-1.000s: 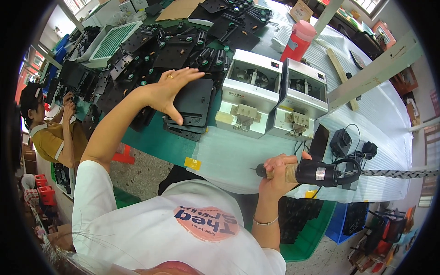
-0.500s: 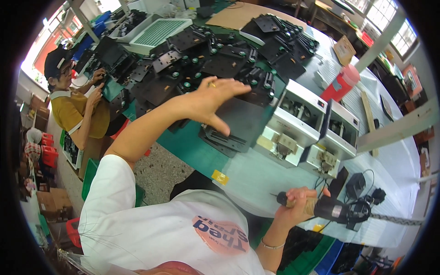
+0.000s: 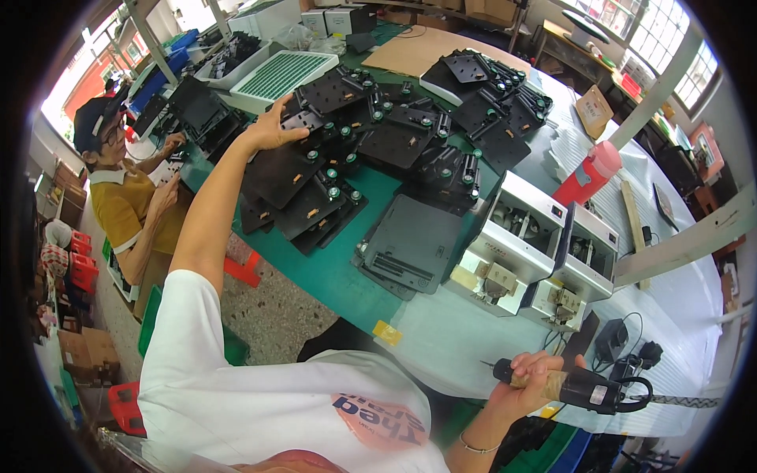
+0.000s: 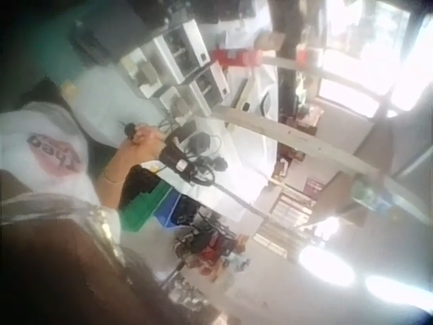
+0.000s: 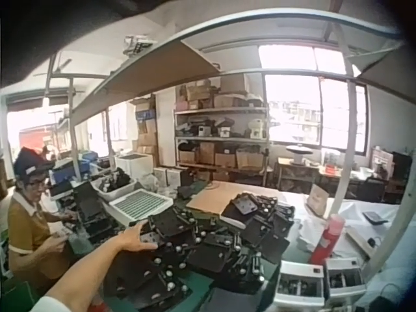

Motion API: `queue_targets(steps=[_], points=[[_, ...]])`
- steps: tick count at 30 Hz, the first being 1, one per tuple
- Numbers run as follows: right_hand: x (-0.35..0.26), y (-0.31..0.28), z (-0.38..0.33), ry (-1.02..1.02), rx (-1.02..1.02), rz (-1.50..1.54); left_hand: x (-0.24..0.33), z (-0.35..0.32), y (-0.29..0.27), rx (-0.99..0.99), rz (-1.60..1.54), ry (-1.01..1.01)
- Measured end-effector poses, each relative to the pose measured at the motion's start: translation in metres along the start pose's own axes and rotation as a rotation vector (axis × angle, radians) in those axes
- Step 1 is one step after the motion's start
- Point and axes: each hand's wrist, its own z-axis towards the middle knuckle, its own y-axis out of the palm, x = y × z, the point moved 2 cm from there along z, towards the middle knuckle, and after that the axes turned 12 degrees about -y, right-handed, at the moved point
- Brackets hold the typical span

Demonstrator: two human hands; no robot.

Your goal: The person assembles plastic housing components by securing them together with screws using an electric screwdriver.

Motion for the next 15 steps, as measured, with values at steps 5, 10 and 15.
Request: queue_targets(steps=[5, 10, 15], points=[[-0.004, 0.005, 0.001, 0.026, 0.031, -0.039, 0.055, 0.018, -0.006, 0.075, -0.068, 0.027], [-0.003, -0.007, -0.005, 0.07, 0.06, 0.057, 0.082, 0.062, 0.017, -0.037, 0.126, 0.117], [-0.009, 0.015, 0.017, 0.001, 0.014, 0.063, 0.06, 0.085, 0.023, 0.086, 0.121, 0.132]])
